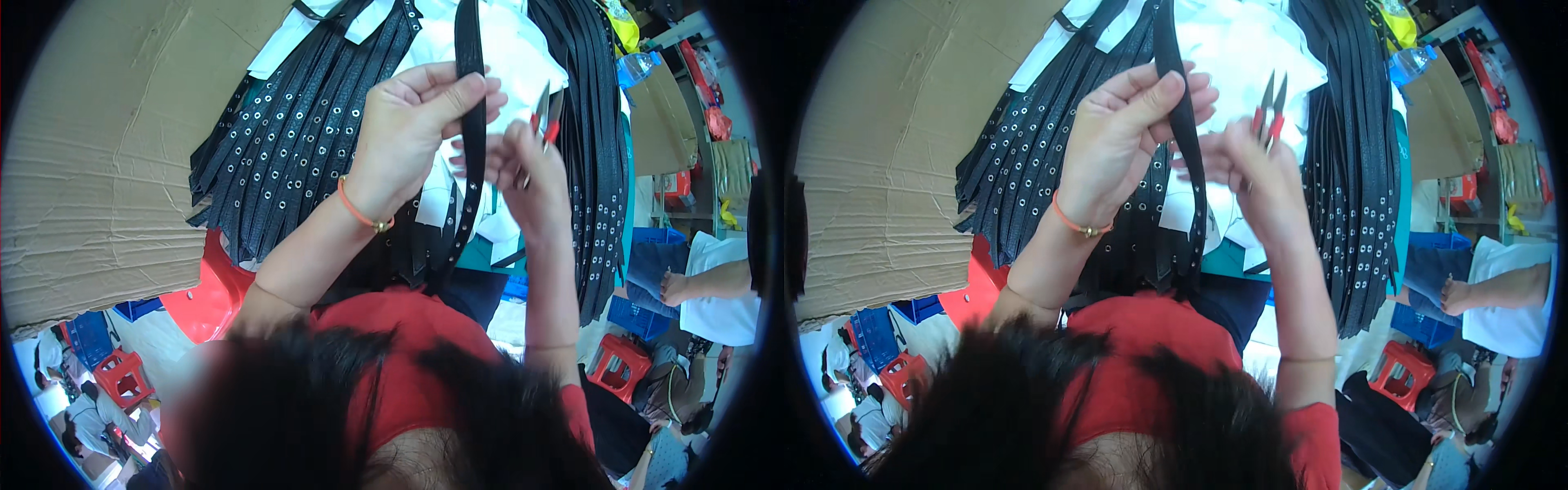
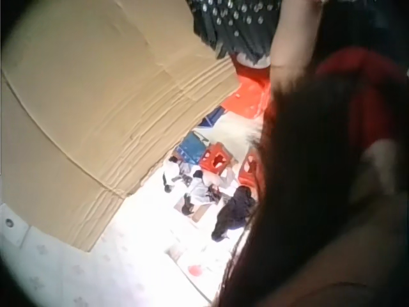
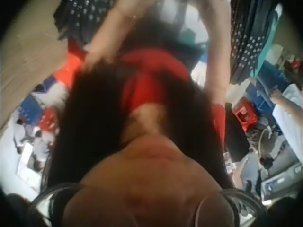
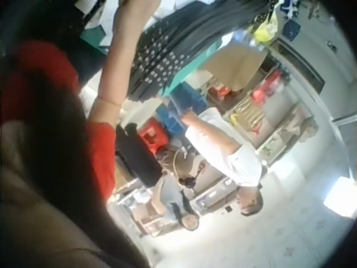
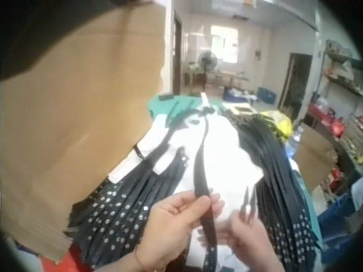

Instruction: Trimming excess white paper or protective material from black grommet belts using small cutters.

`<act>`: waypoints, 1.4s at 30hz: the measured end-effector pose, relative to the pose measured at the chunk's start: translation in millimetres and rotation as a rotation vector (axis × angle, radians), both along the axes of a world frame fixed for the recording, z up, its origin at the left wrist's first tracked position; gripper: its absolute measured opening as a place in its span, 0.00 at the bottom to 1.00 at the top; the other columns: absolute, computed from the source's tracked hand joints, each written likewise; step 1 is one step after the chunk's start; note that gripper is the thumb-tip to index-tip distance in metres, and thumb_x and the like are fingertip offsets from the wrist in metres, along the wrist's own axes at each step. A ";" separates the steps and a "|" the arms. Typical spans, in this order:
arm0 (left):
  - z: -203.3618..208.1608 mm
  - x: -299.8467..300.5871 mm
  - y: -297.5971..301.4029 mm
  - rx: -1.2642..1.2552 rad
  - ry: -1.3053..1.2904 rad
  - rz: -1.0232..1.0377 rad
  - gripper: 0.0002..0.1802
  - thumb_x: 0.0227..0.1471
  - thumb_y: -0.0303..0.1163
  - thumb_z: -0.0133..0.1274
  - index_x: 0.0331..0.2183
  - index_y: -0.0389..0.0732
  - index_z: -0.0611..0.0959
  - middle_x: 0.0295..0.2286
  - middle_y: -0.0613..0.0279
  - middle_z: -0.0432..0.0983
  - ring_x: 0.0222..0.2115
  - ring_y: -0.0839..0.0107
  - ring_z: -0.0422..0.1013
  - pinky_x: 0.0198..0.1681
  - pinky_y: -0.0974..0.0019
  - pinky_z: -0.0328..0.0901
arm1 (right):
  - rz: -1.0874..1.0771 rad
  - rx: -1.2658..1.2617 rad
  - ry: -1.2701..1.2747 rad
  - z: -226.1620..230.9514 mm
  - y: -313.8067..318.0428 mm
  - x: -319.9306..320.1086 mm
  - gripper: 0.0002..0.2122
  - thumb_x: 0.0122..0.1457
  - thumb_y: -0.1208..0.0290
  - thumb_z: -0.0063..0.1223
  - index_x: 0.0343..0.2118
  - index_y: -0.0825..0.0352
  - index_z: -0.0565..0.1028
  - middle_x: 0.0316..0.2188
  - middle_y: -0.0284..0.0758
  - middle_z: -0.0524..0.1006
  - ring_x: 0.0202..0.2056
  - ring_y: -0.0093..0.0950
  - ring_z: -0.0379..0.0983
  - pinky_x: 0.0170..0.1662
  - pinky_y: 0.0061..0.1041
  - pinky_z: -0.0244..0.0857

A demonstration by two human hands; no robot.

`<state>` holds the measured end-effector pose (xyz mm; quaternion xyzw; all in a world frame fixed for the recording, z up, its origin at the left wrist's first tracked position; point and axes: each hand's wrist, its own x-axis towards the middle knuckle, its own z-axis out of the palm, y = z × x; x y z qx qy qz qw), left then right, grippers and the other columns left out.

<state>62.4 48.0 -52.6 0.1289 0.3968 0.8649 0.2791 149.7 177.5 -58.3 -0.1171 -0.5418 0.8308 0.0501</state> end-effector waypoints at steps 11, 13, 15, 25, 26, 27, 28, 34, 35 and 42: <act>-1.5 -21.5 19.6 0.021 0.075 0.046 0.16 0.53 0.25 0.44 0.42 0.24 0.70 0.39 0.43 0.71 0.42 0.58 0.71 0.46 0.60 0.67 | -0.035 0.005 -0.037 5.5 -4.0 44.5 0.16 0.43 0.90 0.48 0.21 0.61 0.56 0.32 0.54 0.74 0.38 0.43 0.74 0.38 0.39 0.72; -5.5 -26.5 24.8 0.057 0.090 0.112 0.12 0.52 0.25 0.46 0.37 0.24 0.74 0.33 0.46 0.74 0.36 0.60 0.73 0.41 0.62 0.71 | -0.014 -0.020 -0.047 5.5 -2.1 47.9 0.16 0.43 0.89 0.48 0.21 0.61 0.56 0.33 0.55 0.74 0.38 0.43 0.74 0.37 0.39 0.72; -20.0 -44.0 28.6 0.204 0.324 0.058 0.13 0.53 0.27 0.45 0.36 0.24 0.73 0.33 0.47 0.73 0.37 0.60 0.72 0.42 0.63 0.69 | 0.007 -0.046 -0.058 3.6 -0.4 52.3 0.15 0.43 0.89 0.48 0.22 0.61 0.56 0.34 0.56 0.74 0.38 0.44 0.73 0.37 0.38 0.73; -81.1 -117.9 43.5 0.171 0.043 0.017 0.14 0.52 0.25 0.44 0.36 0.20 0.71 0.34 0.45 0.72 0.37 0.59 0.71 0.43 0.62 0.67 | 0.054 -0.211 -0.063 -1.1 5.5 63.0 0.12 0.45 0.88 0.44 0.22 0.62 0.56 0.37 0.62 0.70 0.38 0.46 0.73 0.35 0.40 0.73; -64.4 -103.1 48.4 0.171 0.039 0.004 0.14 0.52 0.25 0.44 0.36 0.20 0.71 0.34 0.45 0.72 0.37 0.59 0.71 0.43 0.62 0.67 | 0.038 -0.219 -0.066 -0.8 7.3 63.7 0.12 0.45 0.87 0.44 0.22 0.62 0.56 0.37 0.63 0.70 0.38 0.47 0.73 0.35 0.40 0.74; -47.0 -86.9 54.7 0.075 0.054 0.050 0.14 0.52 0.25 0.43 0.36 0.20 0.71 0.34 0.45 0.72 0.36 0.59 0.71 0.43 0.62 0.67 | 0.022 -0.227 -0.068 -0.7 9.3 64.6 0.12 0.46 0.87 0.43 0.21 0.62 0.57 0.37 0.63 0.69 0.39 0.47 0.72 0.35 0.40 0.74; -30.3 -76.4 54.3 -0.023 0.074 0.110 0.14 0.52 0.25 0.43 0.35 0.20 0.71 0.34 0.45 0.72 0.36 0.59 0.71 0.43 0.62 0.67 | 0.024 -0.228 -0.068 1.5 9.6 64.1 0.12 0.46 0.87 0.43 0.21 0.62 0.57 0.37 0.63 0.69 0.39 0.47 0.72 0.35 0.40 0.74; -31.2 -76.3 62.2 -0.053 0.056 0.106 0.15 0.52 0.25 0.42 0.37 0.19 0.71 0.34 0.44 0.72 0.36 0.57 0.70 0.44 0.61 0.66 | 0.024 -0.229 -0.060 4.1 15.4 65.6 0.10 0.47 0.87 0.42 0.21 0.63 0.57 0.38 0.64 0.68 0.40 0.48 0.72 0.35 0.39 0.74; -32.2 -78.4 60.3 -0.056 0.060 0.112 0.15 0.52 0.25 0.42 0.37 0.19 0.71 0.34 0.44 0.72 0.36 0.57 0.70 0.44 0.61 0.66 | 0.034 -0.232 -0.060 4.6 15.3 65.0 0.10 0.47 0.87 0.42 0.21 0.63 0.57 0.38 0.64 0.68 0.39 0.48 0.72 0.35 0.39 0.74; -32.4 -80.2 68.3 -0.029 0.073 0.086 0.15 0.52 0.25 0.41 0.37 0.21 0.70 0.35 0.45 0.71 0.37 0.57 0.70 0.45 0.61 0.65 | 0.049 -0.237 -0.045 -0.6 21.2 69.5 0.09 0.50 0.85 0.41 0.22 0.63 0.57 0.38 0.64 0.68 0.41 0.48 0.71 0.35 0.38 0.74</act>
